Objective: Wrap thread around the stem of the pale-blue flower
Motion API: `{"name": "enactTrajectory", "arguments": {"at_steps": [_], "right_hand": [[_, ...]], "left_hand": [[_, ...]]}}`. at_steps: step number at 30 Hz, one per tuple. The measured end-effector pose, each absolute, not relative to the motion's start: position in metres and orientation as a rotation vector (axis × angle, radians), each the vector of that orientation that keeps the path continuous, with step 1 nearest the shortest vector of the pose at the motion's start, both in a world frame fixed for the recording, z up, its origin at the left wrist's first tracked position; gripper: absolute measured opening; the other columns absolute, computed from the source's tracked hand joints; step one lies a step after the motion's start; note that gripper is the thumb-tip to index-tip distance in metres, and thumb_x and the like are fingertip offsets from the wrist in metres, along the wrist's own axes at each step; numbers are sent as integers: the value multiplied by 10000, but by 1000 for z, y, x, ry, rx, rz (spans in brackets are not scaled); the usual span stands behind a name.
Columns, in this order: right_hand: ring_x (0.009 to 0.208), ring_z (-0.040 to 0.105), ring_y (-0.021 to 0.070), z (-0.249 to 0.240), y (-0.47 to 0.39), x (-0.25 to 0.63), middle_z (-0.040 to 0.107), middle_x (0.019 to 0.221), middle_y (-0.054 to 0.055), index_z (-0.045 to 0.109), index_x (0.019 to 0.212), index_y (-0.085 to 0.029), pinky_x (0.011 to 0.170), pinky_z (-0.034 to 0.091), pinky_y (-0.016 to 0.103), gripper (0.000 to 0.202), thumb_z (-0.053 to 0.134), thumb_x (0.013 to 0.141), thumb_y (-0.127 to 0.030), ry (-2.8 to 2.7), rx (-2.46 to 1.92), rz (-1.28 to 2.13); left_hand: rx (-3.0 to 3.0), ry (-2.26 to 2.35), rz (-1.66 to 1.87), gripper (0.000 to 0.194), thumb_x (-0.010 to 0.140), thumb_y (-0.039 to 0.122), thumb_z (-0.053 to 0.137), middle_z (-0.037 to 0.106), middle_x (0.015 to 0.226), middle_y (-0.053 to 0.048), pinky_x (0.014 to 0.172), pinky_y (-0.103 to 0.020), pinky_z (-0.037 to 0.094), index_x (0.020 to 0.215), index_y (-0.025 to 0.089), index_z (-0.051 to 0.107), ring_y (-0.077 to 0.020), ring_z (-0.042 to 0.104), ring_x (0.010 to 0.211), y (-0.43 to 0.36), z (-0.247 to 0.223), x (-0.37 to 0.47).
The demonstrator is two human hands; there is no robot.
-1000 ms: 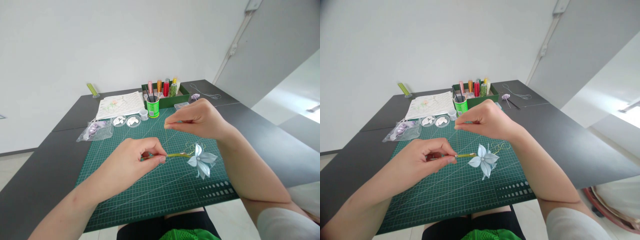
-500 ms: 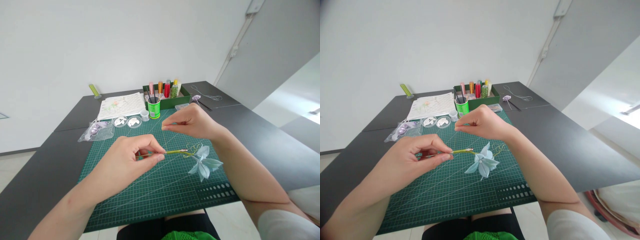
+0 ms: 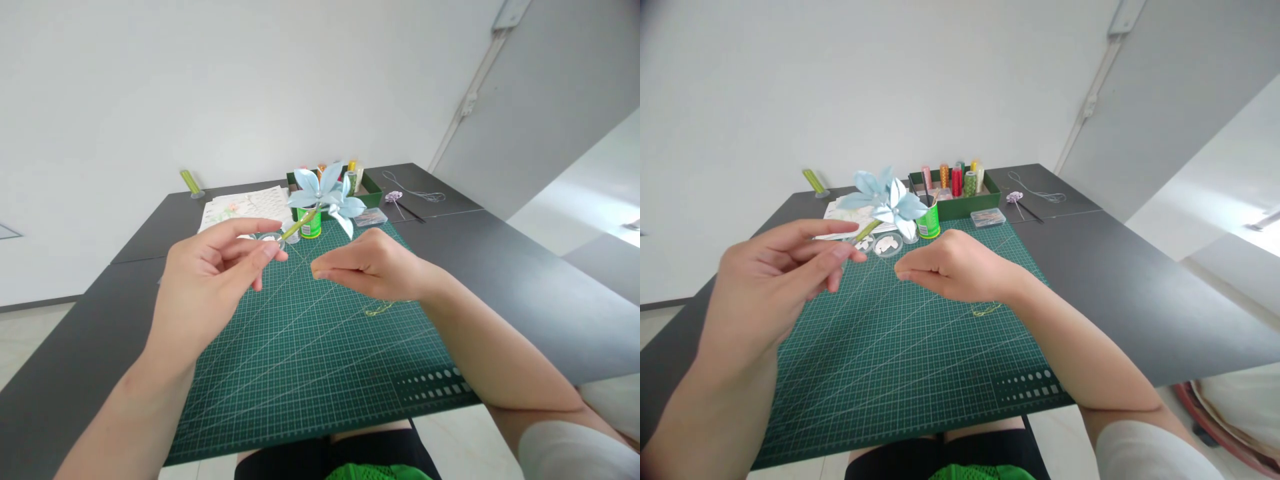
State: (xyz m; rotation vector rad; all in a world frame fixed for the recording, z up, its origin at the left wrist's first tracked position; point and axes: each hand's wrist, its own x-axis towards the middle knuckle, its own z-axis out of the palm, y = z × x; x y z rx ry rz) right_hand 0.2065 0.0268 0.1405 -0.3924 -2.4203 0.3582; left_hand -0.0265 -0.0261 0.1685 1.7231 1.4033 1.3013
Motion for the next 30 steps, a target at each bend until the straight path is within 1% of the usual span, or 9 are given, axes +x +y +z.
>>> {"name": "enactTrajectory", "arguments": {"at_steps": [3, 6, 9, 14, 17, 20, 26, 28, 30], "right_hand": [[502, 408, 64, 147, 15, 208, 573, 585, -36, 702, 932, -135, 514, 285, 228, 260, 499, 1060, -234, -2456, -354, 192], [499, 392, 75, 150, 6, 211, 557, 583, -33, 681, 900, -149, 509, 264, 247, 274, 476, 1065, -226, -2499, -378, 10], [496, 356, 81, 152, 0, 213, 515, 570, -38, 658, 848, -166, 506, 237, 263, 290, 464, 1059, -210, -2518, -432, -127], [487, 272, 83, 158, -11, 212, 402, 530, -52, 613, 742, -169, 500, 195, 279, 310, 475, 1019, -153, -2583, -494, -126], [488, 244, 82, 159, -15, 211, 378, 527, -51, 578, 687, -163, 496, 187, 284, 334, 466, 998, -114, -2639, -517, -89], [492, 297, 81, 161, -17, 212, 422, 545, -48, 623, 758, -167, 497, 221, 275, 298, 472, 1014, -141, -2621, -486, -54], [513, 486, 72, 170, -21, 217, 623, 633, -24, 715, 986, -195, 516, 349, 228, 286, 452, 1081, -255, -2512, -372, 99], [527, 533, 68, 172, -23, 218, 671, 658, -15, 731, 1063, -194, 537, 391, 212, 273, 464, 1083, -249, -2473, -359, 175], [548, 570, 61, 174, -23, 218, 717, 703, -4, 741, 1103, -181, 548, 421, 196, 225, 525, 1061, -225, -2388, -352, 253]], "left_hand": [[1749, 1368, 1283, 185, 877, 371, 756, 770, 778, -7, 479, -221, 465, 1028, 278, 809, -96, 525, 506, -22, 167, -28], [1765, 1365, 1245, 152, 879, 328, 755, 772, 787, -9, 476, -208, 463, 1001, 265, 818, -92, 540, 519, -20, 165, -28], [1791, 1403, 1224, 146, 885, 306, 737, 776, 789, -11, 476, -206, 468, 992, 256, 822, -94, 555, 515, -19, 165, -26], [1841, 1461, 1209, 175, 893, 296, 711, 780, 790, -26, 483, -205, 481, 1005, 217, 819, -98, 584, 523, -19, 163, -22], [1857, 1479, 1208, 180, 896, 309, 707, 779, 779, -25, 501, -206, 493, 996, 209, 818, -97, 593, 527, -18, 162, -21], [1882, 1506, 1181, 184, 893, 318, 702, 781, 779, -17, 515, -216, 505, 991, 216, 820, -111, 619, 545, -18, 159, -20], [2071, 1587, 1024, 201, 919, 377, 676, 816, 921, -10, 612, -259, 522, 994, 263, 824, -180, 716, 722, -17, 153, -17], [2160, 1568, 920, 204, 931, 370, 656, 815, 903, -3, 609, -258, 496, 977, 266, 825, -184, 713, 727, -17, 152, -15], [2235, 1520, 792, 213, 938, 346, 632, 801, 822, 8, 582, -252, 456, 965, 261, 825, -171, 687, 673, -17, 152, -12]]}}
